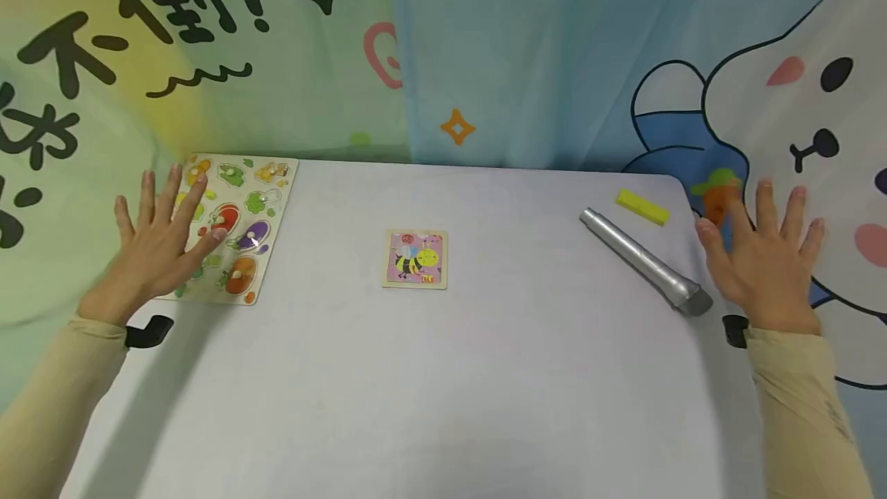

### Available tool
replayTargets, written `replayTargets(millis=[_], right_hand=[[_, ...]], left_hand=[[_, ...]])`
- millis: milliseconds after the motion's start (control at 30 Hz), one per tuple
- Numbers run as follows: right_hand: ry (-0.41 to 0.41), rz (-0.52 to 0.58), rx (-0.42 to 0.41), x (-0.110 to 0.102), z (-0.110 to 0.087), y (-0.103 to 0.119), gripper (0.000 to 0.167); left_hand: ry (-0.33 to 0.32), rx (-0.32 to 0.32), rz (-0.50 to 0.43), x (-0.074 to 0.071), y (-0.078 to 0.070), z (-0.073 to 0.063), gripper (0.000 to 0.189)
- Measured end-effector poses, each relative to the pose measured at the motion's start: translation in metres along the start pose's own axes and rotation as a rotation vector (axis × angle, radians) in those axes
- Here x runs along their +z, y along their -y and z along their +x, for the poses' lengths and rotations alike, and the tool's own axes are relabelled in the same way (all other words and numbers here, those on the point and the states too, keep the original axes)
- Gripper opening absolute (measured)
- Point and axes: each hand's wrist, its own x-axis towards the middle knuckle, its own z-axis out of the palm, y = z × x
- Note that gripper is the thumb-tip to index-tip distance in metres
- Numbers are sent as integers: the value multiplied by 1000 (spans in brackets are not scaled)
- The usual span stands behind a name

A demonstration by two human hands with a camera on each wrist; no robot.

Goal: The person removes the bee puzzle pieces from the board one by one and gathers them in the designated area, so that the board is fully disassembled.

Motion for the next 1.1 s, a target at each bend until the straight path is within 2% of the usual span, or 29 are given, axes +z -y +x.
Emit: replayTargets(millis=[100,200,267,367,467,633,767,900,1100], right_hand=[[-8,19,-25,4,-1,4,102],[-9,82,-72,11,0,15,95],[-16,134,-123,19,2,27,88],[-41,221,-232,35,8,56,80],[-75,295,-366,49,18,98,76],[27,440,-525,57,30,180,61],[147,512,-581,65,35,235,43],[250,562,-646,75,41,279,38],[389,598,-732,83,48,326,33]], left_hand=[[-21,32,-14,6,-8,3,84],[-75,141,-22,22,-28,5,79],[-108,260,-20,39,-49,5,77],[-98,430,-22,71,-89,4,75],[-35,514,-42,97,-132,1,75],[74,543,-57,123,-192,-2,77],[177,531,-80,134,-222,-1,83],[237,457,-123,144,-233,5,85],[316,325,-228,151,-233,12,87]])
